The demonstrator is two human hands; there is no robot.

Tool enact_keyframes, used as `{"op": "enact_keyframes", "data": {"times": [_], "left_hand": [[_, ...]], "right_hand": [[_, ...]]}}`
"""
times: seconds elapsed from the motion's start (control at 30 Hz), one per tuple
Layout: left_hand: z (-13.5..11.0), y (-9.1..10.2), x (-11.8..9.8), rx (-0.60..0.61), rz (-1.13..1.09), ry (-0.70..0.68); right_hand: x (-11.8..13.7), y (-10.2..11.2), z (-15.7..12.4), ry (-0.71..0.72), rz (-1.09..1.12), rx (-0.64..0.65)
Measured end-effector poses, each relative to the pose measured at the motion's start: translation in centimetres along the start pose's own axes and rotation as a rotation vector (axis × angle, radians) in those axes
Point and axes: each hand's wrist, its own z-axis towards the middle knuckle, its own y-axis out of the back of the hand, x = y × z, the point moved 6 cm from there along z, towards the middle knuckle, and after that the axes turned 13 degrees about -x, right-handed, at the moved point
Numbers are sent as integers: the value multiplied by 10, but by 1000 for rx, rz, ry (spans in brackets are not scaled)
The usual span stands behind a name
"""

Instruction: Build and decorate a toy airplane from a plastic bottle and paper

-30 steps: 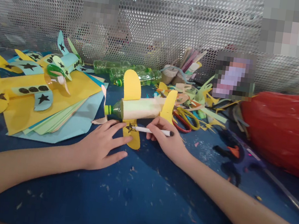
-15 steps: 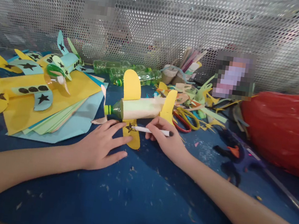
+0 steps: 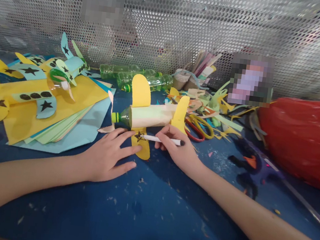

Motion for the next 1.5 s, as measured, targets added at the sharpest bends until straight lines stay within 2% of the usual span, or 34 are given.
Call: {"op": "enact_keyframes", "data": {"times": [1.5], "left_hand": [[0,-1,0,20,16,5]], "right_hand": [[-2,0,0,-36,39,-9]]}}
